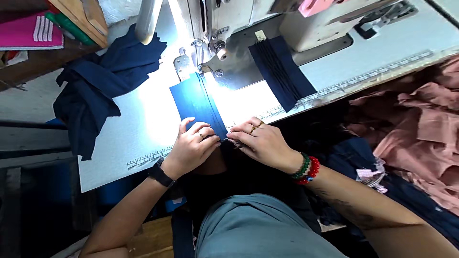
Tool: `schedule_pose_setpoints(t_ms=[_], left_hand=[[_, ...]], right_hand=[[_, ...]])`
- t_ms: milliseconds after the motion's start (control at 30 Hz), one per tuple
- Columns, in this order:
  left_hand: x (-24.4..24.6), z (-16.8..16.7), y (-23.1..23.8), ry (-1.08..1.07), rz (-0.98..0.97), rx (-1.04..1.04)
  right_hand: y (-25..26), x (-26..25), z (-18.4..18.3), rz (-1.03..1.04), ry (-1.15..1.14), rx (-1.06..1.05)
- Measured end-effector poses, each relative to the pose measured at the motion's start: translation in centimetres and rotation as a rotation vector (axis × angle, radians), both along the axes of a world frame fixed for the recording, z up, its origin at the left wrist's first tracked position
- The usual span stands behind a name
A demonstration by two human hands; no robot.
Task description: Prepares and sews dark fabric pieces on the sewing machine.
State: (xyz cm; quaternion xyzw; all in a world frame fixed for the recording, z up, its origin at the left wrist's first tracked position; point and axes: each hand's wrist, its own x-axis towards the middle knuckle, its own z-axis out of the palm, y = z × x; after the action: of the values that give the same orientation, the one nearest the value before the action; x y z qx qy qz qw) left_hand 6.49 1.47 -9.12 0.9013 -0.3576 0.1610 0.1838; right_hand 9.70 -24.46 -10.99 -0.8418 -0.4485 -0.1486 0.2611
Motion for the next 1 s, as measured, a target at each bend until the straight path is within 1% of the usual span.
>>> schedule_pose_setpoints(t_ms=[133, 267, 400, 533, 667, 767, 867, 1000], left_hand=[[0.0, 0.2, 0.0, 0.001, 0.004, 0.031], [0.1, 0.1, 0.0, 0.001, 0.009, 0.041], [0.0, 0.0, 0.0, -0.004, -0.007, 0.044], [0.1, 0.3, -0.1, 0.068, -0.045, 0.064], [0.2, 0.2, -0.1, 0.071, -0.03, 0.032], [0.2, 0.2, -0.1, 0.08, -0.023, 0.028], [0.2, 0.2, -0.1, 0.08, -0.037, 0.031], [-0.2, 0.4, -0.2, 0.046, -0.039, 0.09]], right_hand=[[0.7, 0.0, 0.6, -0.038, -0.004, -0.016], [1.0, 0.2, 0.9, -0.032, -0.006, -0.046], [0.7, 0.4, 1.1, 0.024, -0.029, -0.081], [0.1, 0.4, 1.4, 0.109, -0.032, -0.155], [-0.5, 0.9, 1.4, 0.158, -0.028, -0.122], [-0.7, 1.0, 1.2, 0.153, -0.015, -0.09], [-0.8, 0.7, 1.1, 0.135, 0.021, -0.133], [-0.9, 0.5, 1.5, 0.116, 0.053, -0.178]])
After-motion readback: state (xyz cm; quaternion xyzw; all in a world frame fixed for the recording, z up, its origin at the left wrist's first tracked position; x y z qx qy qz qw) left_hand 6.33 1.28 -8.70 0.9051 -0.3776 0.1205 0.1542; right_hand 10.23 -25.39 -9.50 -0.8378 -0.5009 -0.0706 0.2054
